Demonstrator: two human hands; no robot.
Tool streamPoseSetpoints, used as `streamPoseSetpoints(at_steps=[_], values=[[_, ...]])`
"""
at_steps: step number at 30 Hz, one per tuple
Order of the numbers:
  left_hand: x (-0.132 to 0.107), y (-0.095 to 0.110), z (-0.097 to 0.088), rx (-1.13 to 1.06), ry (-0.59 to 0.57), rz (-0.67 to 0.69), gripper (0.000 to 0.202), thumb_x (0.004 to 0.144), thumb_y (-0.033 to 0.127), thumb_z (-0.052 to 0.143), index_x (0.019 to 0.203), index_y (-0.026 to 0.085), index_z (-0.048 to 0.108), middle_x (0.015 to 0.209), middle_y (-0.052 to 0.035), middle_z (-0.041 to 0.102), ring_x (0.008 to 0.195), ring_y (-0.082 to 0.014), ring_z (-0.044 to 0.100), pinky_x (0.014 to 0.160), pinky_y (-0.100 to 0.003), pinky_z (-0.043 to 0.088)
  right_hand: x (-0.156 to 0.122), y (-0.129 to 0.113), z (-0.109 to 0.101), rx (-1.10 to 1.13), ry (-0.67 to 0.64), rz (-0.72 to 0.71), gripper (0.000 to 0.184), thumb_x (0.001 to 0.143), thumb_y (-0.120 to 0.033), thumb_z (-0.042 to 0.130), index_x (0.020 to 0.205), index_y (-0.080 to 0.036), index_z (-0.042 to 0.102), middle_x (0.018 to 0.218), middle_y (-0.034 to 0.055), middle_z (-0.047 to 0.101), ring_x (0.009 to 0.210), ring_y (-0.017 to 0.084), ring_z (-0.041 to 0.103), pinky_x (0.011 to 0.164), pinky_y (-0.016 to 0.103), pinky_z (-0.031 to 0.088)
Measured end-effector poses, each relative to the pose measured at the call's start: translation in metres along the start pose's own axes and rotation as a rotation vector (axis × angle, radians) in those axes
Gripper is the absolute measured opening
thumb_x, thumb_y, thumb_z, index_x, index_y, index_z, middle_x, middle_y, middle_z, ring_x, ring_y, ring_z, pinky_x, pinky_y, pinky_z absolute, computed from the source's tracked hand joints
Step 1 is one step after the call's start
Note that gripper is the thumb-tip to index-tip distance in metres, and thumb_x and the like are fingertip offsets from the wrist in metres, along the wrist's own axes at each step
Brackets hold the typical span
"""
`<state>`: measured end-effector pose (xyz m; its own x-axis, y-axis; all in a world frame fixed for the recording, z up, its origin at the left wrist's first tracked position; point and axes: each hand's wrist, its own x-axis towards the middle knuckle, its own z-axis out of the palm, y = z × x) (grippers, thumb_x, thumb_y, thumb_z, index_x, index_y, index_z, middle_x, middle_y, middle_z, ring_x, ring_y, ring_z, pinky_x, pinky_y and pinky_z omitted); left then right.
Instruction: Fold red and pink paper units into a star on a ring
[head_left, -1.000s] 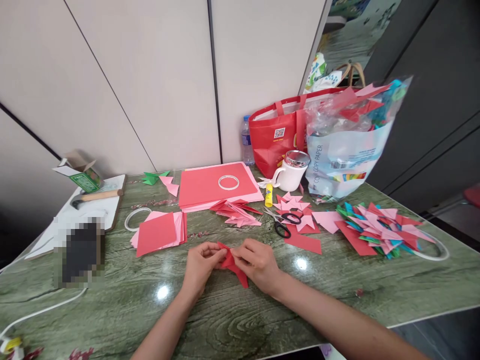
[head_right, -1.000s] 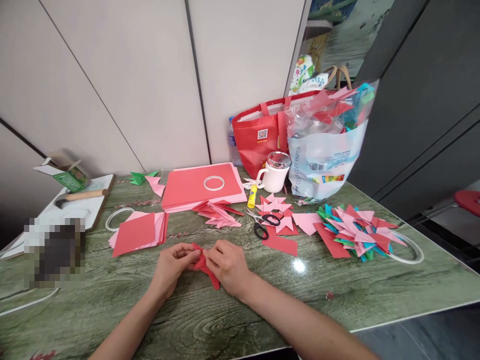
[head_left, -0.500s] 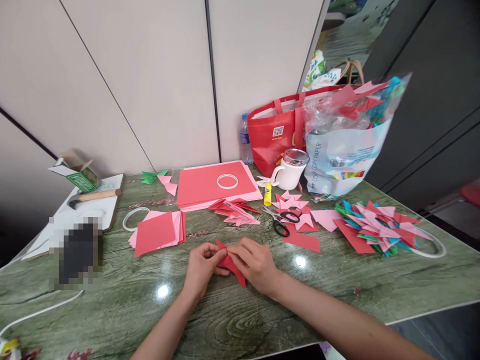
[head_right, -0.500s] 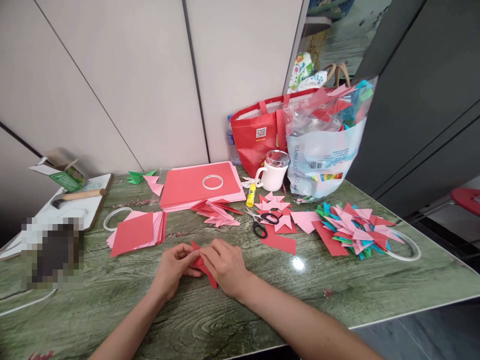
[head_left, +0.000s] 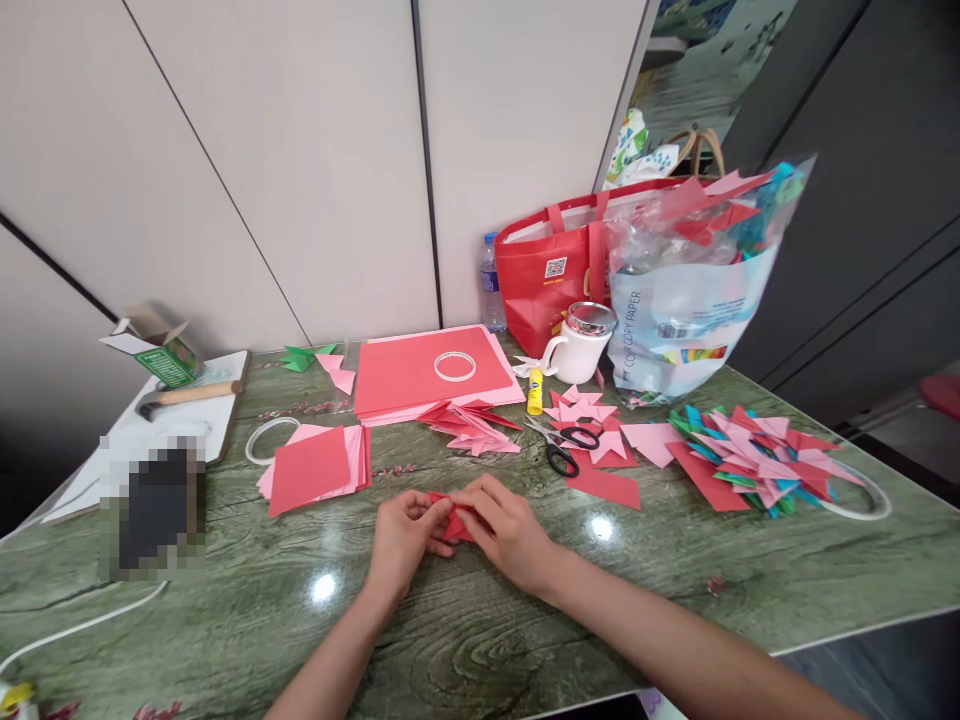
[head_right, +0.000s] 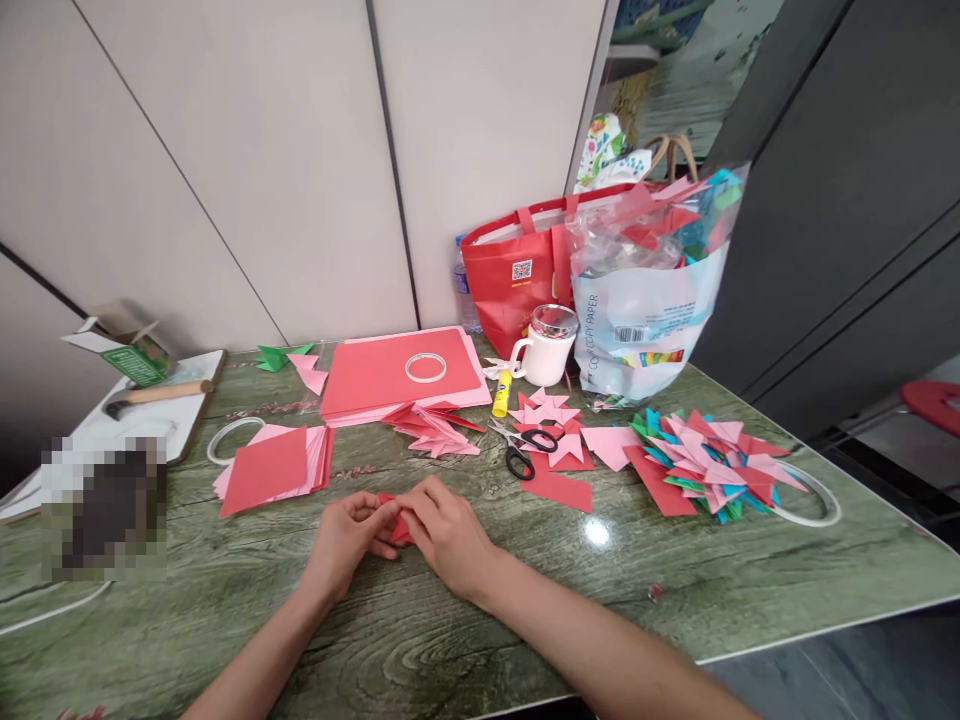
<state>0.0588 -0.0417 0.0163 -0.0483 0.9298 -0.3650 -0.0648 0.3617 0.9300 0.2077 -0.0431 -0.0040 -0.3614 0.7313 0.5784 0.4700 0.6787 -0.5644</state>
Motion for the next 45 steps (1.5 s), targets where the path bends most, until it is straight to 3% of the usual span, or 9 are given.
streamPoseSetpoints(at_steps=[6, 13, 21, 26, 31, 35, 40, 45], values=[[0.000, 0.005, -0.003, -0.032, -0.044, -0.031, 0.036, 0.052, 0.040, 0.078, 0.058, 0.013, 0.055, 0.048, -0.0049, 0.065, 0.040, -0.0142, 0.060, 0.036, -0.022, 0.049, 0.000, 0.002, 0.000, 0.037, 0.016, -0.043, 0.024, 0.089, -0.014, 0.042, 0.103, -0.020, 0.060, 0.086, 0.0066, 0.058, 0.075, 0.014, 0.058, 0.066, 0.026, 0.051], [0.002, 0.005, -0.007, -0.083, -0.092, 0.040, 0.029, 0.054, 0.033, 0.079, 0.063, 0.011, 0.063, 0.050, 0.0001, 0.061, 0.040, -0.0081, 0.052, 0.035, -0.017, 0.044, 0.002, 0.004, 0.002, 0.145, 0.071, 0.029, 0.019, 0.087, -0.015, 0.047, 0.095, -0.020, 0.063, 0.080, 0.0053, 0.058, 0.072, 0.014, 0.058, 0.062, 0.025, 0.050], [0.002, 0.006, -0.006, -0.102, -0.050, 0.033, 0.028, 0.049, 0.029, 0.080, 0.065, 0.012, 0.066, 0.059, 0.0001, 0.064, 0.053, -0.0110, 0.058, 0.052, -0.024, 0.053, 0.006, 0.003, 0.000, 0.190, 0.081, 0.141, 0.014, 0.084, -0.016, 0.052, 0.091, -0.019, 0.064, 0.078, 0.0054, 0.061, 0.072, 0.016, 0.059, 0.058, 0.024, 0.049], [0.003, 0.005, -0.008, -0.045, -0.082, 0.005, 0.028, 0.051, 0.033, 0.079, 0.062, 0.012, 0.065, 0.052, 0.0010, 0.061, 0.046, -0.0104, 0.055, 0.047, -0.023, 0.051, 0.005, 0.001, 0.001, 0.187, 0.052, 0.138, 0.013, 0.084, -0.018, 0.052, 0.086, -0.019, 0.064, 0.075, 0.0045, 0.060, 0.066, 0.014, 0.057, 0.053, 0.022, 0.046], [0.004, 0.007, -0.012, -0.090, -0.170, -0.064, 0.028, 0.050, 0.031, 0.081, 0.061, 0.011, 0.064, 0.054, 0.0007, 0.061, 0.044, -0.0097, 0.055, 0.045, -0.023, 0.052, 0.006, 0.001, 0.002, 0.234, 0.064, 0.187, 0.011, 0.084, -0.017, 0.052, 0.081, -0.019, 0.062, 0.076, 0.0039, 0.062, 0.070, 0.015, 0.058, 0.059, 0.024, 0.047], [0.003, 0.007, -0.012, -0.121, -0.157, -0.032, 0.028, 0.051, 0.029, 0.081, 0.066, 0.012, 0.066, 0.059, 0.0004, 0.064, 0.053, -0.0110, 0.058, 0.053, -0.025, 0.054, 0.006, 0.003, 0.003, 0.286, 0.058, 0.223, 0.010, 0.083, -0.018, 0.053, 0.081, -0.019, 0.062, 0.078, 0.0043, 0.062, 0.072, 0.015, 0.059, 0.060, 0.024, 0.048], [0.002, 0.003, -0.007, -0.042, -0.078, 0.018, 0.028, 0.049, 0.029, 0.081, 0.064, 0.010, 0.066, 0.057, -0.0008, 0.064, 0.052, -0.0113, 0.058, 0.047, -0.021, 0.052, 0.005, 0.004, 0.004, 0.343, 0.027, 0.279, 0.008, 0.081, -0.019, 0.056, 0.080, -0.018, 0.063, 0.079, 0.0043, 0.061, 0.073, 0.015, 0.059, 0.058, 0.023, 0.048], [0.004, 0.005, -0.009, -0.060, -0.094, -0.049, 0.029, 0.048, 0.028, 0.081, 0.065, 0.009, 0.066, 0.055, -0.0021, 0.065, 0.044, -0.0102, 0.056, 0.042, -0.021, 0.051, 0.006, 0.002, 0.003, 0.369, 0.013, 0.306, 0.009, 0.081, -0.018, 0.055, 0.079, -0.017, 0.064, 0.078, 0.0044, 0.061, 0.073, 0.015, 0.059, 0.058, 0.024, 0.049]])
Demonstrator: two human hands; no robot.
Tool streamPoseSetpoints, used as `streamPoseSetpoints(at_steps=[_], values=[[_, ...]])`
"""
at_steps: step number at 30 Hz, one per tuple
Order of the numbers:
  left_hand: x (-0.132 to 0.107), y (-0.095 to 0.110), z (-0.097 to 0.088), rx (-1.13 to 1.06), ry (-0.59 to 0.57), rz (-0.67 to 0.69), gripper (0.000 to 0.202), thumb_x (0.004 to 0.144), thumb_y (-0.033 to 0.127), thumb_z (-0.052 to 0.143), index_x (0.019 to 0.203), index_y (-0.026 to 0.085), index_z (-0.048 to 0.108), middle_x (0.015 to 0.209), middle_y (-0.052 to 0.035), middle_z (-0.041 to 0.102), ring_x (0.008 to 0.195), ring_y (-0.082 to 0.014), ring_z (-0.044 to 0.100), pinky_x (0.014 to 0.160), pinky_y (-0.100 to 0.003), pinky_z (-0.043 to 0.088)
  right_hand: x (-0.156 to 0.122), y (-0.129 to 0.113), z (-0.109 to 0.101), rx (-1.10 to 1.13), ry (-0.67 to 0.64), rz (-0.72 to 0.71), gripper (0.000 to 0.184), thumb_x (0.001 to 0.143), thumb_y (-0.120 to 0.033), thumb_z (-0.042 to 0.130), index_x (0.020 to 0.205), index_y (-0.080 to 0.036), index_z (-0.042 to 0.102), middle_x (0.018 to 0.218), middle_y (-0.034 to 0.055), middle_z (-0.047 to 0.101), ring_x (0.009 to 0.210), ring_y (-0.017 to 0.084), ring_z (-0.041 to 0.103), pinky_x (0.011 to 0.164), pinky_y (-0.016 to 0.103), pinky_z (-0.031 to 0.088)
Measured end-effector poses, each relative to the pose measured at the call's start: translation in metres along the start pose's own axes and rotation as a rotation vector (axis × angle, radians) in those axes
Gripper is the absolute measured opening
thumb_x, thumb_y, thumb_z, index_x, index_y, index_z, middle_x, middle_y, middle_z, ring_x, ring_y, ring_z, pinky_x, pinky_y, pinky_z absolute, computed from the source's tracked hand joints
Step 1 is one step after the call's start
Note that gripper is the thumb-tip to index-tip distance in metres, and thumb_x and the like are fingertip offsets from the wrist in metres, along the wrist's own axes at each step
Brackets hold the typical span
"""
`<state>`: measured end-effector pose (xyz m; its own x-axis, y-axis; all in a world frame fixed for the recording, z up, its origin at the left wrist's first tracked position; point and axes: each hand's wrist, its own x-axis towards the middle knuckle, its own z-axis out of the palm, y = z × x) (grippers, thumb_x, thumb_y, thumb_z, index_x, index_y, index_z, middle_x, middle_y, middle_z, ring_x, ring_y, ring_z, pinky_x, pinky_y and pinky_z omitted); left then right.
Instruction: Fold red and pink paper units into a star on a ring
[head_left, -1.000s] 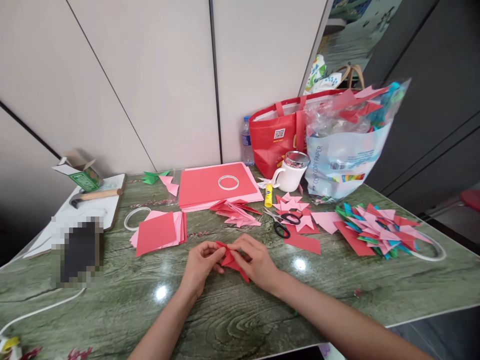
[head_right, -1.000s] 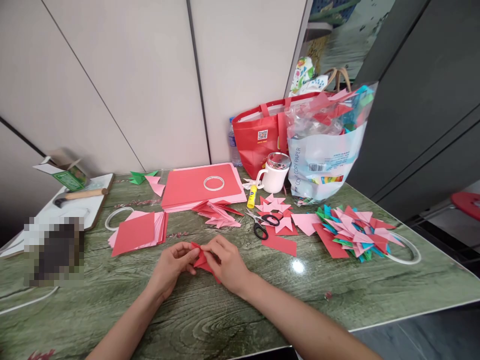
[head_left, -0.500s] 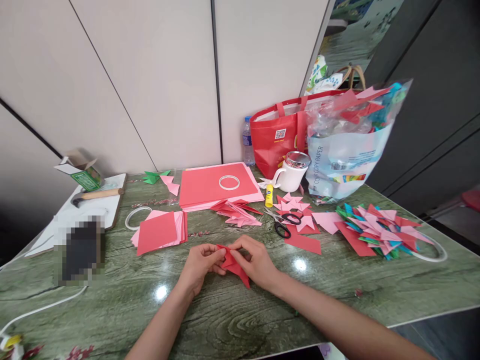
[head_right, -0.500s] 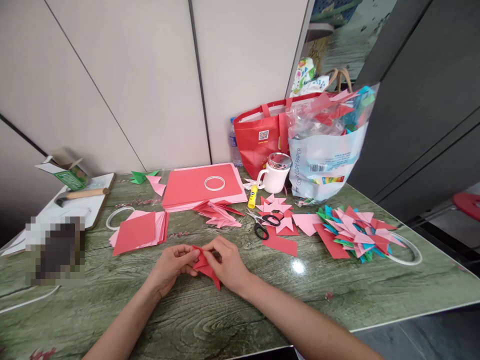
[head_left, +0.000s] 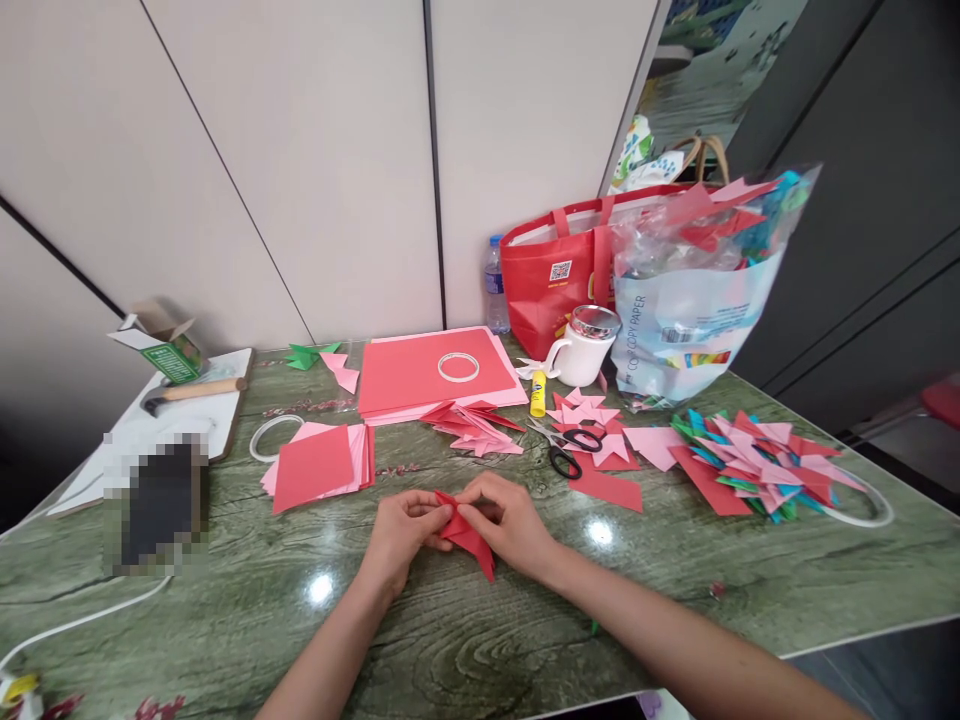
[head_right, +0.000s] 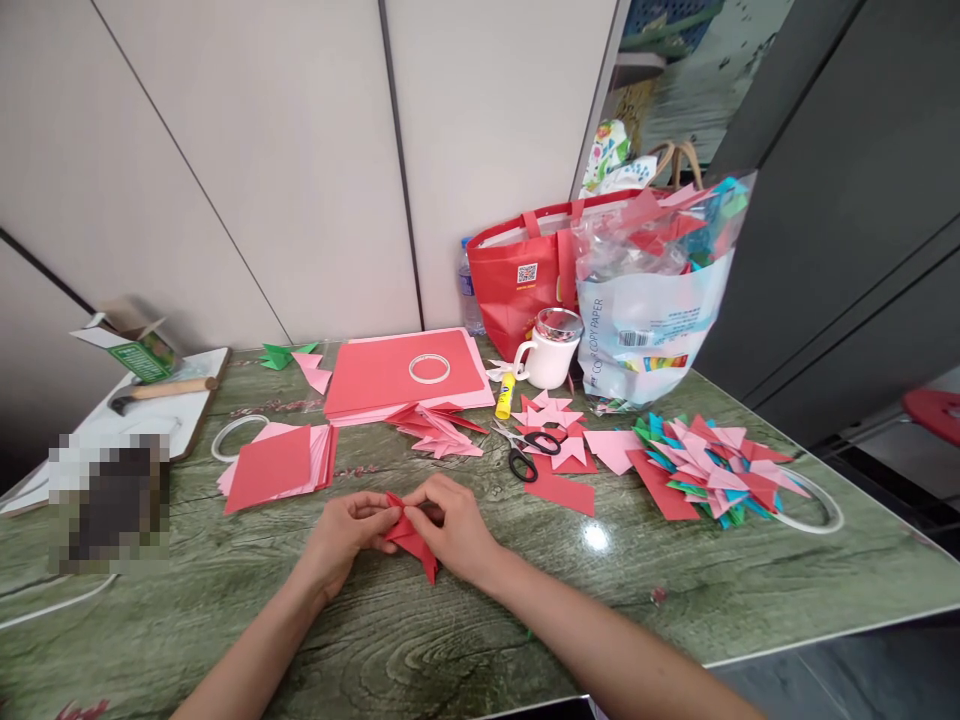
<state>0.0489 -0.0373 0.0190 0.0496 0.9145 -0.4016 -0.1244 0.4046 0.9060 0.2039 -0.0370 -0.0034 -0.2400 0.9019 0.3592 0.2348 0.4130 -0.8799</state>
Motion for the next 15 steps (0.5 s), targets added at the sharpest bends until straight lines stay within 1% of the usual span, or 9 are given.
streamPoseSetpoints(at_steps=[4, 7, 10, 15], values=[[-0.0015, 0.0046, -0.0015, -0.022, -0.027, -0.047, 0.030, 0.049, 0.026, 0.080, 0.066, 0.008, 0.063, 0.050, -0.0034, 0.064, 0.037, -0.0100, 0.055, 0.037, -0.019, 0.047, -0.0001, 0.0026, 0.0019, 0.077, -0.011, 0.073, 0.009, 0.081, -0.020, 0.055, 0.081, -0.016, 0.063, 0.079, 0.0043, 0.061, 0.071, 0.015, 0.060, 0.057, 0.024, 0.051], [-0.0020, 0.0036, 0.0000, -0.021, 0.026, -0.027, 0.030, 0.050, 0.023, 0.078, 0.070, 0.009, 0.062, 0.045, -0.0013, 0.062, 0.035, -0.0102, 0.054, 0.034, -0.018, 0.044, -0.0002, 0.0055, 0.0038, 0.135, -0.007, 0.106, 0.009, 0.081, -0.021, 0.055, 0.082, -0.016, 0.062, 0.080, 0.0041, 0.060, 0.070, 0.014, 0.060, 0.056, 0.023, 0.052], [-0.0015, 0.0002, 0.0025, -0.024, 0.075, -0.001, 0.027, 0.051, 0.023, 0.077, 0.067, 0.010, 0.060, 0.045, 0.0005, 0.061, 0.033, -0.0092, 0.051, 0.032, -0.018, 0.043, -0.0002, 0.0063, 0.0048, 0.109, 0.011, 0.100, 0.009, 0.080, -0.022, 0.056, 0.081, -0.017, 0.063, 0.079, 0.0038, 0.060, 0.068, 0.013, 0.060, 0.053, 0.021, 0.050], [-0.0009, -0.0017, 0.0050, -0.048, 0.141, 0.025, 0.026, 0.054, 0.029, 0.076, 0.062, 0.012, 0.059, 0.045, 0.0000, 0.062, 0.038, -0.0101, 0.054, 0.037, -0.020, 0.047, -0.0002, 0.0043, 0.0048, 0.034, 0.040, 0.081, 0.009, 0.080, -0.021, 0.056, 0.079, -0.017, 0.064, 0.077, 0.0042, 0.062, 0.070, 0.015, 0.060, 0.053, 0.021, 0.049]])
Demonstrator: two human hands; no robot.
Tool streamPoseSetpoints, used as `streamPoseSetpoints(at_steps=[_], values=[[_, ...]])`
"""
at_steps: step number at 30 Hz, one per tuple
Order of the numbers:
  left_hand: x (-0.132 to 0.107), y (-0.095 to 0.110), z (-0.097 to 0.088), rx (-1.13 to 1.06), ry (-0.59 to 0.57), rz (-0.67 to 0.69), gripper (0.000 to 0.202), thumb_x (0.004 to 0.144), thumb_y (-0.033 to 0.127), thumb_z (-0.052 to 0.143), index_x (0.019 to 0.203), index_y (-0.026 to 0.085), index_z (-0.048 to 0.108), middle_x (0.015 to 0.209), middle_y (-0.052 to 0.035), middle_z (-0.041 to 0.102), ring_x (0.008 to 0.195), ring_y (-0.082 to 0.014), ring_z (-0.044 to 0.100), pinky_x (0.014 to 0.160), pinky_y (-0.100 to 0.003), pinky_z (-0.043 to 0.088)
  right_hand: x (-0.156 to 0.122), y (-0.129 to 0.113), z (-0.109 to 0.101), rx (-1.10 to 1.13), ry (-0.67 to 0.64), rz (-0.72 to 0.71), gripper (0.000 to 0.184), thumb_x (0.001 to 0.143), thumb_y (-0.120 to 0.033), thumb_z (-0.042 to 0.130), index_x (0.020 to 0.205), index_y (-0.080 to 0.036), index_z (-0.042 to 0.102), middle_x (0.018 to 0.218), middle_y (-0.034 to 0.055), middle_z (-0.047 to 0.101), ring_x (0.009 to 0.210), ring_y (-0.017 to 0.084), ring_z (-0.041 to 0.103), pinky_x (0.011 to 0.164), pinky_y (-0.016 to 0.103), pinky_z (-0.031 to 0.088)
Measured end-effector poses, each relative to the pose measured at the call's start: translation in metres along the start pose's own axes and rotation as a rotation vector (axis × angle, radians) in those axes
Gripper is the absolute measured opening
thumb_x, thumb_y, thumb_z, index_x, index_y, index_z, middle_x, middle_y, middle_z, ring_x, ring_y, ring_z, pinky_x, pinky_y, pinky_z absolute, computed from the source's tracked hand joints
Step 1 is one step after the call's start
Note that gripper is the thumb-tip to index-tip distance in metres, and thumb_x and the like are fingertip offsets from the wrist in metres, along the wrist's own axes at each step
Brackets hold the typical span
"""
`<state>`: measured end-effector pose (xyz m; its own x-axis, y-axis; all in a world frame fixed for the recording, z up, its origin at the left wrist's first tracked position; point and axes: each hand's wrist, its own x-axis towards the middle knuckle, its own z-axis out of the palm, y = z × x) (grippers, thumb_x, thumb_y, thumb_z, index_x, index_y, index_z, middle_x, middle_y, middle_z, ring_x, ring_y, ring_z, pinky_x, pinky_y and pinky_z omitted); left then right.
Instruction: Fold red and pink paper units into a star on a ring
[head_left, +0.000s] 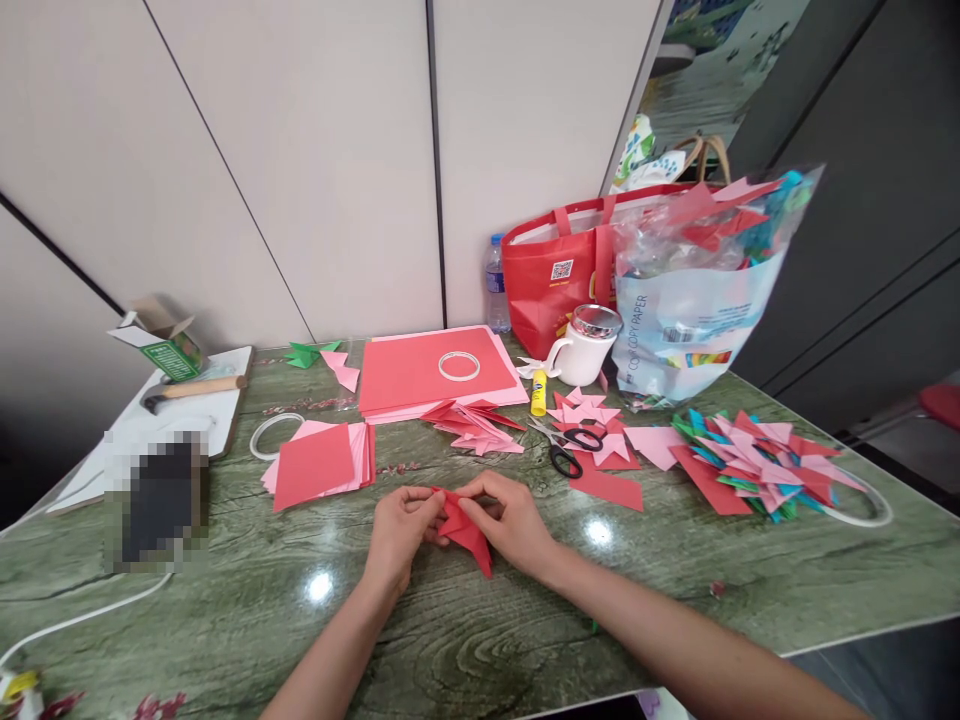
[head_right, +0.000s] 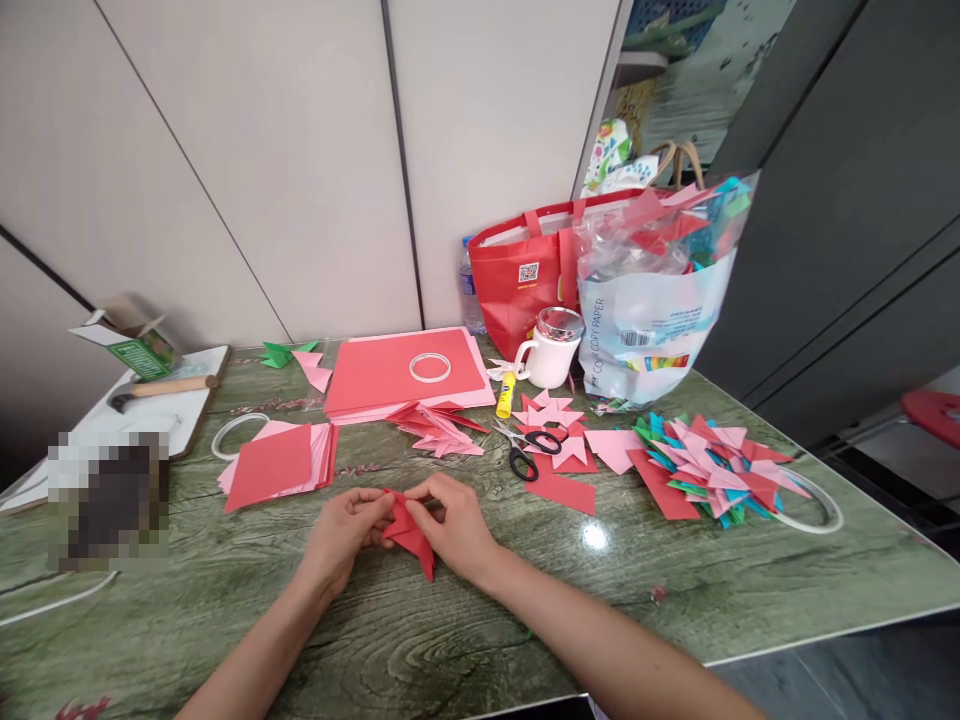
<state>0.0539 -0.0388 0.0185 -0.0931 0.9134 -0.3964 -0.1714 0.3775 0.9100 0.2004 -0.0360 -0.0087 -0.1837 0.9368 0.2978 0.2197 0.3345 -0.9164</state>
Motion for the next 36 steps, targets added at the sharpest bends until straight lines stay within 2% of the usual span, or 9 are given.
streamPoseSetpoints(at_steps=[5, 10, 13, 18, 23, 26, 29, 33, 36], values=[[0.001, 0.001, -0.001, -0.014, -0.016, 0.008, 0.026, 0.053, 0.031, 0.078, 0.056, 0.011, 0.061, 0.048, -0.0023, 0.064, 0.044, -0.0092, 0.057, 0.043, -0.017, 0.046, -0.001, 0.000, 0.000, 0.056, -0.012, 0.030, 0.009, 0.079, -0.024, 0.058, 0.078, -0.017, 0.064, 0.078, 0.0041, 0.062, 0.069, 0.015, 0.060, 0.054, 0.022, 0.049], [0.001, 0.001, -0.005, -0.035, -0.063, 0.030, 0.027, 0.051, 0.034, 0.078, 0.057, 0.012, 0.065, 0.050, -0.0007, 0.063, 0.048, -0.0090, 0.056, 0.046, -0.016, 0.046, 0.003, 0.000, -0.001, 0.208, -0.049, 0.170, 0.012, 0.076, -0.029, 0.061, 0.079, -0.017, 0.062, 0.076, 0.0036, 0.066, 0.068, 0.015, 0.063, 0.060, 0.026, 0.051], [0.000, 0.000, -0.005, -0.033, -0.095, 0.068, 0.027, 0.055, 0.037, 0.076, 0.063, 0.012, 0.068, 0.055, -0.0004, 0.064, 0.052, -0.0099, 0.056, 0.049, -0.018, 0.048, 0.007, 0.000, -0.003, 0.295, -0.071, 0.251, 0.017, 0.072, -0.031, 0.065, 0.079, -0.016, 0.061, 0.075, 0.0029, 0.068, 0.067, 0.015, 0.063, 0.063, 0.027, 0.050], [-0.001, 0.000, -0.003, 0.127, -0.096, 0.158, 0.023, 0.058, 0.034, 0.074, 0.060, 0.013, 0.067, 0.054, 0.0005, 0.062, 0.049, -0.0097, 0.053, 0.048, -0.019, 0.046, 0.010, 0.000, -0.004, 0.378, -0.051, 0.301, 0.019, 0.069, -0.032, 0.066, 0.079, -0.016, 0.062, 0.072, 0.0019, 0.068, 0.064, 0.014, 0.062, 0.063, 0.027, 0.049], [-0.003, 0.002, -0.003, 0.235, -0.231, 0.188, 0.029, 0.065, 0.038, 0.068, 0.053, 0.012, 0.063, 0.050, 0.0007, 0.059, 0.043, -0.0105, 0.053, 0.046, -0.021, 0.045, 0.010, -0.001, -0.005, 0.413, -0.057, 0.310, 0.018, 0.068, -0.032, 0.066, 0.076, -0.016, 0.062, 0.068, 0.0001, 0.066, 0.061, 0.012, 0.060, 0.062, 0.026, 0.047], [-0.002, 0.002, -0.003, 0.205, -0.184, 0.220, 0.026, 0.067, 0.038, 0.067, 0.060, 0.013, 0.063, 0.055, 0.0006, 0.060, 0.048, -0.0120, 0.055, 0.047, -0.022, 0.048, 0.010, -0.001, -0.005, 0.434, -0.033, 0.320, 0.020, 0.067, -0.033, 0.069, 0.076, -0.017, 0.061, 0.069, -0.0001, 0.065, 0.061, 0.012, 0.059, 0.062, 0.026, 0.046], [-0.001, 0.002, -0.004, 0.068, -0.124, 0.235, 0.023, 0.067, 0.036, 0.068, 0.073, 0.014, 0.063, 0.065, -0.0007, 0.063, 0.059, -0.0151, 0.061, 0.052, -0.026, 0.052, 0.011, -0.002, -0.006, 0.511, -0.015, 0.377, 0.027, 0.066, -0.036, 0.070, 0.083, -0.018, 0.060, 0.068, -0.0016, 0.065, 0.061, 0.012, 0.059, 0.061, 0.024, 0.045], [-0.002, 0.005, -0.004, -0.019, -0.164, 0.221, 0.032, 0.066, 0.030, 0.071, 0.093, 0.016, 0.061, 0.064, 0.0016, 0.062, 0.053, -0.0124, 0.059, 0.046, -0.023, 0.050, 0.012, -0.004, -0.007, 0.613, -0.091, 0.456, 0.029, 0.065, -0.041, 0.071, 0.080, -0.018, 0.063, 0.068, -0.0022, 0.064, 0.056, 0.010, 0.055, 0.055, 0.022, 0.042], [-0.003, 0.005, -0.003, 0.002, -0.213, 0.204, 0.028, 0.067, 0.029, 0.071, 0.088, 0.013, 0.061, 0.058, 0.0016, 0.061, 0.050, -0.0113, 0.058, 0.045, -0.021, 0.049, 0.012, -0.006, -0.008, 0.639, -0.178, 0.496, 0.035, 0.070, -0.050, 0.064, 0.077, -0.016, 0.065, 0.065, -0.0007, 0.063, 0.051, 0.009, 0.054, 0.053, 0.023, 0.042]])
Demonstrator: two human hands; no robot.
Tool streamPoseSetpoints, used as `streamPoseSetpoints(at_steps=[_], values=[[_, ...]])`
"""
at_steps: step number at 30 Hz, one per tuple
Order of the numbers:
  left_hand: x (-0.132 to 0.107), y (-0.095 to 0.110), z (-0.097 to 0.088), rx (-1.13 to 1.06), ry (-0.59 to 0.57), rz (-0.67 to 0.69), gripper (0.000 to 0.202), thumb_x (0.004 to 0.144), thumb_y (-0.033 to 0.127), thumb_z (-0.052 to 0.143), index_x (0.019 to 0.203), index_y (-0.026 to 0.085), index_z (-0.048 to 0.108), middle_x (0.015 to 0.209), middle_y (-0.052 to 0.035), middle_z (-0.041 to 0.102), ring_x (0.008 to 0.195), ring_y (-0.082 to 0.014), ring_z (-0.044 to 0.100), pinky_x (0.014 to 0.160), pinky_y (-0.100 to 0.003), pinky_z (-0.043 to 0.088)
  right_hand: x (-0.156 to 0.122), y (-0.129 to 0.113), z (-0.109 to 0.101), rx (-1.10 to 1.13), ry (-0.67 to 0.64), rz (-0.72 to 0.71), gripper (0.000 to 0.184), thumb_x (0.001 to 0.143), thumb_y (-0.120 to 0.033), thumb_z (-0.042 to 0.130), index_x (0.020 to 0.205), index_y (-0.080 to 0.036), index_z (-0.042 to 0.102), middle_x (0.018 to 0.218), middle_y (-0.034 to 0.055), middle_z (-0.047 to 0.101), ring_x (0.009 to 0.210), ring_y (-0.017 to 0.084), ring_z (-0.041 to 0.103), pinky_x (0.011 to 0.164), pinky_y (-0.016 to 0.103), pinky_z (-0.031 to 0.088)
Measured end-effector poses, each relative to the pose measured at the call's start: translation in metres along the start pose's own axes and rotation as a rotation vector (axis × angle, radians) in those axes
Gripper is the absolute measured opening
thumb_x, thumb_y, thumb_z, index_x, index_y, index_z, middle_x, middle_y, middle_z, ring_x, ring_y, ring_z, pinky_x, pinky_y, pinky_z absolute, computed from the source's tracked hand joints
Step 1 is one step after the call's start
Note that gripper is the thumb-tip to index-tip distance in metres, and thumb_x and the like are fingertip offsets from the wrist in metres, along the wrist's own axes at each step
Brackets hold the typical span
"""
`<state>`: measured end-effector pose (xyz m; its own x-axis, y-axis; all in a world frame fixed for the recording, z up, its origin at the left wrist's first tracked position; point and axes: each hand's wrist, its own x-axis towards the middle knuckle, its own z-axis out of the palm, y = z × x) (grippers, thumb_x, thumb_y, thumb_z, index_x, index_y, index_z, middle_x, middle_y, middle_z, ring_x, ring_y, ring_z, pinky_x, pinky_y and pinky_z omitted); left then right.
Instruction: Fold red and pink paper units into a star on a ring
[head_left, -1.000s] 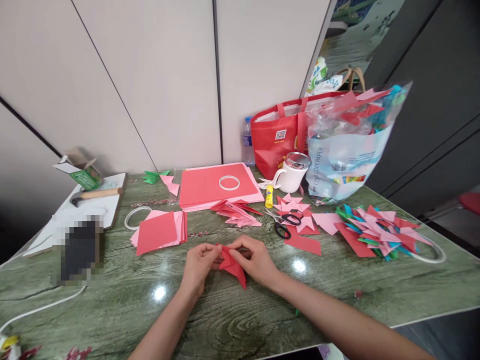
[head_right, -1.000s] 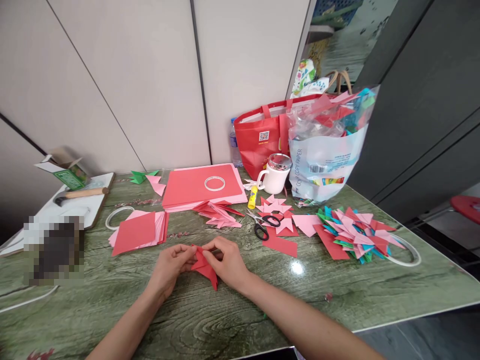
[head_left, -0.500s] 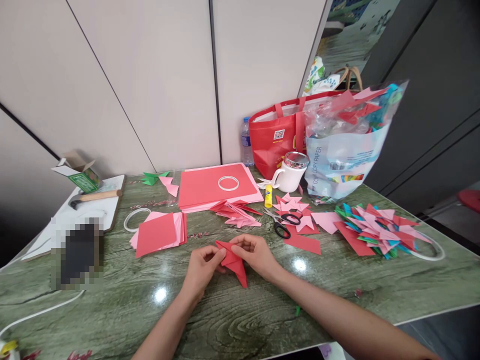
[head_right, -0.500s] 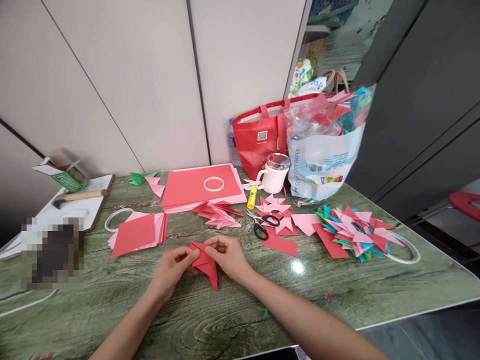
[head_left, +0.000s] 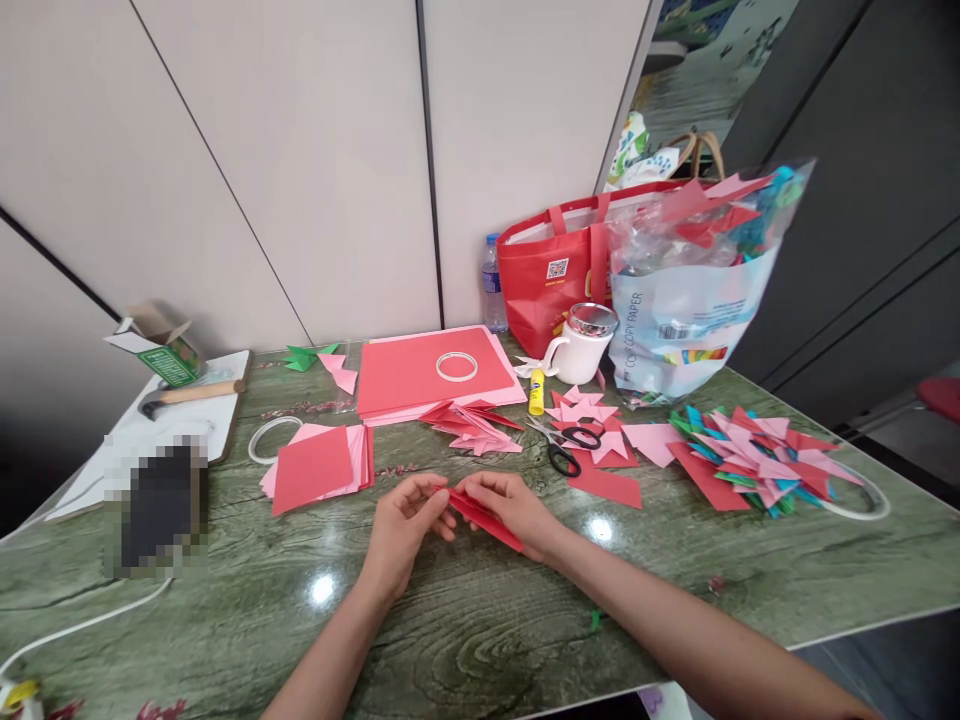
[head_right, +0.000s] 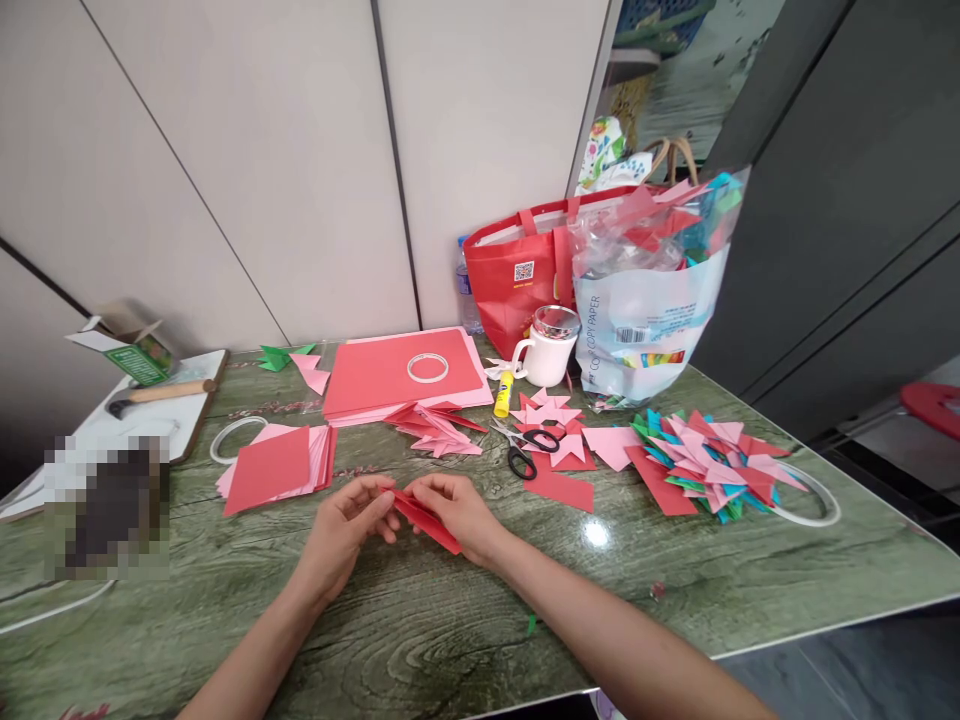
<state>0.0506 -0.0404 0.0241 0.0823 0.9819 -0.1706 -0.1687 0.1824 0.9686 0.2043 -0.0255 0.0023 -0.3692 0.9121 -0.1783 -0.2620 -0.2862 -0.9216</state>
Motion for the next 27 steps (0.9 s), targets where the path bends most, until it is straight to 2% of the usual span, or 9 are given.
streamPoseSetpoints(at_steps=[3, 7, 11, 15, 18, 23, 27], values=[[0.000, -0.001, 0.001, 0.003, 0.008, 0.001, 0.024, 0.066, 0.028, 0.071, 0.082, 0.013, 0.060, 0.057, 0.0007, 0.062, 0.051, -0.0119, 0.059, 0.048, -0.022, 0.050, -0.001, 0.000, -0.001, -0.017, -0.037, -0.012, 0.039, 0.071, -0.051, 0.063, 0.083, -0.015, 0.066, 0.072, 0.0024, 0.066, 0.059, 0.012, 0.058, 0.060, 0.025, 0.046], [0.000, 0.000, 0.001, 0.003, 0.020, 0.006, 0.025, 0.065, 0.027, 0.072, 0.082, 0.013, 0.061, 0.059, 0.0007, 0.063, 0.053, -0.0123, 0.060, 0.050, -0.023, 0.050, -0.002, 0.001, -0.004, -0.122, -0.035, -0.061, 0.037, 0.060, -0.038, 0.076, 0.088, -0.016, 0.066, 0.083, 0.0030, 0.069, 0.072, 0.016, 0.063, 0.071, 0.030, 0.049], [-0.002, 0.003, 0.002, 0.030, 0.025, -0.008, 0.025, 0.065, 0.029, 0.072, 0.081, 0.013, 0.062, 0.056, 0.0005, 0.063, 0.051, -0.0127, 0.060, 0.050, -0.024, 0.050, -0.003, 0.001, -0.005, -0.333, -0.013, -0.184, 0.027, 0.075, -0.041, 0.062, 0.084, -0.016, 0.067, 0.080, 0.0042, 0.069, 0.071, 0.017, 0.063, 0.068, 0.031, 0.050], [-0.003, 0.004, 0.003, 0.027, 0.009, -0.003, 0.024, 0.065, 0.028, 0.070, 0.081, 0.013, 0.062, 0.059, -0.0002, 0.065, 0.053, -0.0130, 0.061, 0.052, -0.024, 0.051, -0.006, 0.002, -0.004, -0.753, 0.068, -0.422, 0.019, 0.084, -0.030, 0.052, 0.083, -0.018, 0.067, 0.069, 0.0020, 0.067, 0.060, 0.013, 0.057, 0.059, 0.025, 0.045], [-0.003, 0.004, 0.003, 0.021, 0.001, -0.001, 0.022, 0.066, 0.027, 0.068, 0.082, 0.013, 0.061, 0.059, -0.0002, 0.064, 0.054, -0.0136, 0.061, 0.052, -0.025, 0.052, -0.008, 0.004, -0.003, -0.905, 0.072, -0.493, 0.017, 0.085, -0.024, 0.048, 0.084, -0.018, 0.064, 0.065, 0.0004, 0.065, 0.053, 0.012, 0.054, 0.055, 0.023, 0.042], [-0.002, 0.002, 0.005, 0.007, 0.039, 0.001, 0.012, 0.065, 0.021, 0.064, 0.072, 0.013, 0.059, 0.055, 0.0009, 0.063, 0.048, -0.0125, 0.060, 0.048, -0.025, 0.051, -0.009, 0.008, -0.004, -0.917, -0.003, -0.622, 0.016, 0.086, -0.019, 0.046, 0.092, -0.018, 0.061, 0.092, 0.0064, 0.070, 0.077, 0.015, 0.065, 0.070, 0.026, 0.049], [-0.001, 0.000, 0.004, -0.066, 0.035, -0.026, 0.008, 0.064, 0.021, 0.061, 0.067, 0.014, 0.058, 0.052, 0.0000, 0.062, 0.048, -0.0145, 0.060, 0.046, -0.027, 0.051, -0.009, 0.011, -0.005, -0.997, 0.005, -0.715, 0.017, 0.085, -0.017, 0.047, 0.092, -0.020, 0.062, 0.100, 0.0090, 0.070, 0.089, 0.019, 0.066, 0.077, 0.030, 0.051]])
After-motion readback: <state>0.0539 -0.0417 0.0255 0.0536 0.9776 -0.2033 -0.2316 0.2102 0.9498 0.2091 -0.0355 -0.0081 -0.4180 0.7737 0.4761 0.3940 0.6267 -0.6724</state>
